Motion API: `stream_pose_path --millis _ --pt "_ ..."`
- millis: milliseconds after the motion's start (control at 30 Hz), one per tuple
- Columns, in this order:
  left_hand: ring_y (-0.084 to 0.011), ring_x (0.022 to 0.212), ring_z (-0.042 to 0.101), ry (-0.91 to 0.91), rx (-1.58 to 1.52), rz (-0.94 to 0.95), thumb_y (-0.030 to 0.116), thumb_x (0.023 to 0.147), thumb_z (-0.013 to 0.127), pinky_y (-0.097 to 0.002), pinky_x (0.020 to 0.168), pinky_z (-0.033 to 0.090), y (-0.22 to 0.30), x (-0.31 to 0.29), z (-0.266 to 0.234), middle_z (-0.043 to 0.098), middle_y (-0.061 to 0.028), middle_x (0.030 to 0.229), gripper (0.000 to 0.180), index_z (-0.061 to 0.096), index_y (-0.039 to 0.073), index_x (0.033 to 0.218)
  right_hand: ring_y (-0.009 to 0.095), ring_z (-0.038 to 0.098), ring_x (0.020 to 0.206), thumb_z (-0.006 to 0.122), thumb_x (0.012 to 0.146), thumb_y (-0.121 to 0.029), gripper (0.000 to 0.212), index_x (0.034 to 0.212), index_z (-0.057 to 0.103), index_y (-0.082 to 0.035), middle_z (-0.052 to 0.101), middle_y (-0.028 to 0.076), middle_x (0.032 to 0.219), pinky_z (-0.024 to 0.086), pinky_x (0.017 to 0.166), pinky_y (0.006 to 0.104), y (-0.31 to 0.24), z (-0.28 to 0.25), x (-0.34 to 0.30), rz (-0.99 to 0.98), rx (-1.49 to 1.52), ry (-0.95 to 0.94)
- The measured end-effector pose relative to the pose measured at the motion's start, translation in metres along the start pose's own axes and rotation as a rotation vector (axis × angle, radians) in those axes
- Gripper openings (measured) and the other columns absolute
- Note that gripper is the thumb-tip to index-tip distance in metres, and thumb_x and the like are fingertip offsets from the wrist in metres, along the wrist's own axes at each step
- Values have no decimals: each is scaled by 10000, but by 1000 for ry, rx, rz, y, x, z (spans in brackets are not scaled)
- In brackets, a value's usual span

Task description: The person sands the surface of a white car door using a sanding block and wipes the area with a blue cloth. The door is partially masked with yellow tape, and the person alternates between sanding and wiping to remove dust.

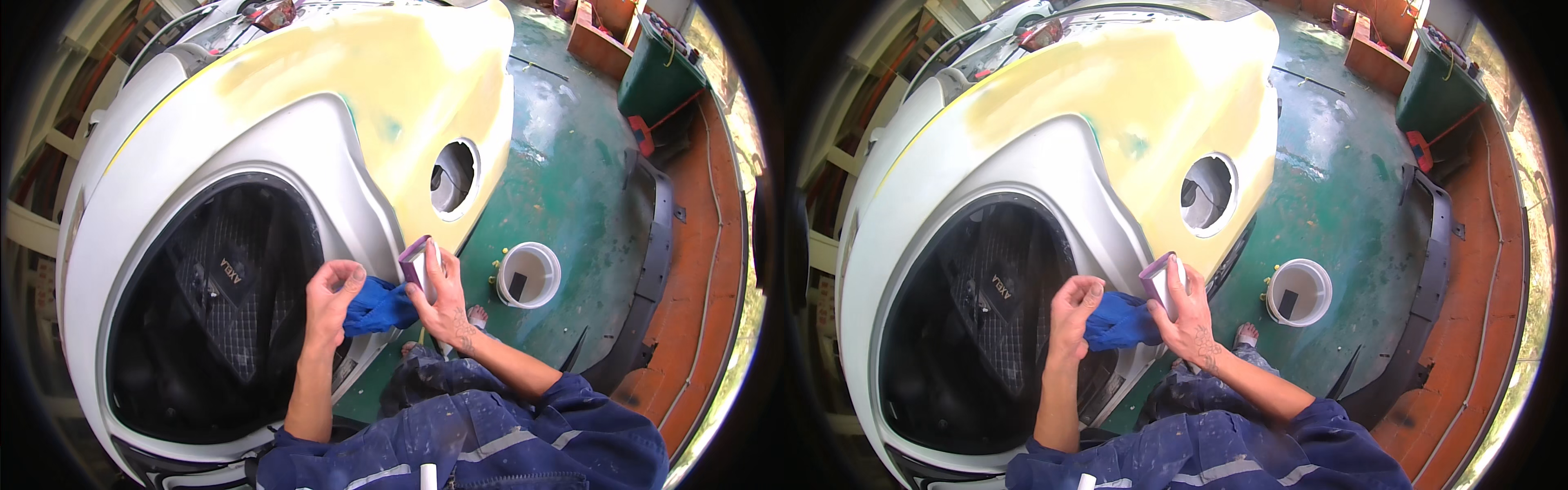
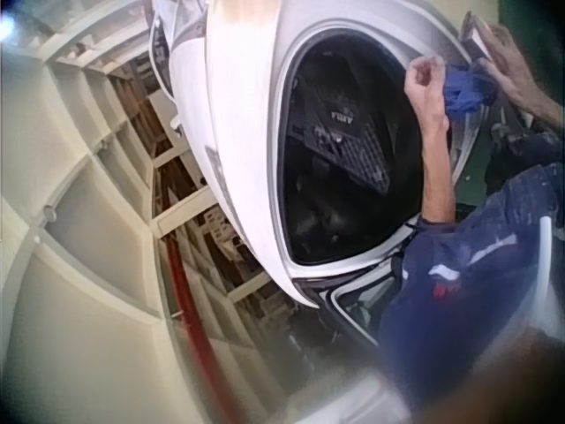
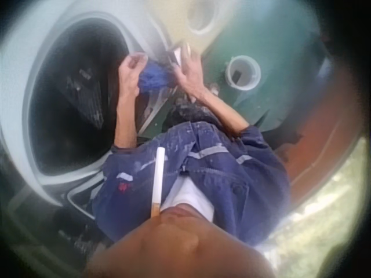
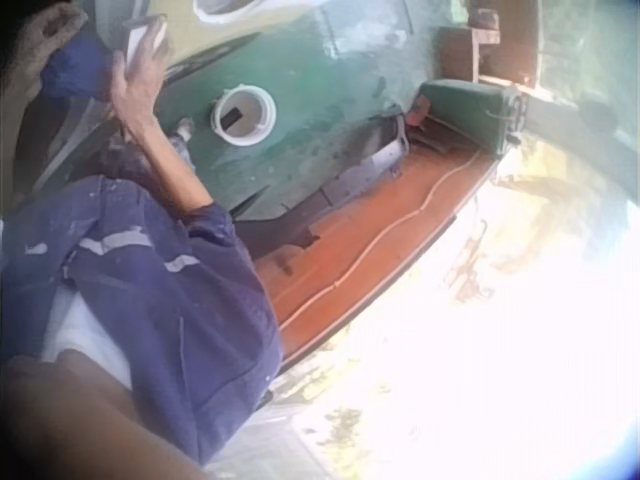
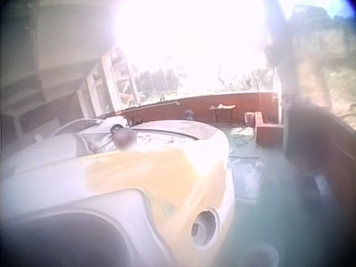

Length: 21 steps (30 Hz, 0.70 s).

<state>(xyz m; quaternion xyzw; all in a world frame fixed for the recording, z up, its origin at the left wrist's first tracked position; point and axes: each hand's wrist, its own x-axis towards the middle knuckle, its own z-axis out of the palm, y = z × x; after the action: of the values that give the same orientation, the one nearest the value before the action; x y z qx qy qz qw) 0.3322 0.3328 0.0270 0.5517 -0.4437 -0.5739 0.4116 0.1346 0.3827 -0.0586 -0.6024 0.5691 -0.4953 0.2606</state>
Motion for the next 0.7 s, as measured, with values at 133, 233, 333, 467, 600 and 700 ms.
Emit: stream_pose_path --millis 133,233,333,467,600,700 --pt "-86 961 582 161 184 416 27 926 803 -233 887 470 92 20 -26 615 -3 986 203 711 34 1107 465 489 1322 825 861 -158 788 1568 493 -53 442 290 1499 439 1104 528 23 0 61 -234 -231 120" --pt "-113 1021 598 422 433 833 -8 945 775 -268 997 482 175 26 -50 636 -33 1058 208 715 16 1143 457 531 1241 838 857 -182 698 1499 584 -81 480 278 1478 468 1037 529 30 12 104 -374 -353 91" --pt "-182 1087 644 721 916 1320 94 994 768 -335 1062 502 238 56 -85 709 -63 1101 242 742 59 1232 461 545 1230 801 890 -184 634 1481 602 -74 492 285 1478 469 1033 533 36 16 108 -380 -424 101" --pt "-278 1298 601 543 1663 1259 342 1065 672 -428 1145 457 259 109 -147 702 -74 1349 324 746 160 1323 446 545 1184 797 883 -200 622 1465 601 -99 479 268 1480 475 959 535 26 20 125 -429 -473 124" --pt "-279 1304 600 547 1757 1276 354 1031 713 -433 1157 447 268 109 -134 720 -76 1320 316 769 174 1285 436 545 1186 800 869 -182 648 1479 595 -103 473 271 1485 473 931 522 9 28 138 -413 -440 153" --pt "-282 1301 602 551 1808 1267 343 1020 728 -437 1158 446 261 115 -135 724 -76 1308 309 774 175 1276 423 552 1172 811 845 -178 653 1461 614 -92 493 267 1469 467 906 506 14 24 113 -329 -483 102"
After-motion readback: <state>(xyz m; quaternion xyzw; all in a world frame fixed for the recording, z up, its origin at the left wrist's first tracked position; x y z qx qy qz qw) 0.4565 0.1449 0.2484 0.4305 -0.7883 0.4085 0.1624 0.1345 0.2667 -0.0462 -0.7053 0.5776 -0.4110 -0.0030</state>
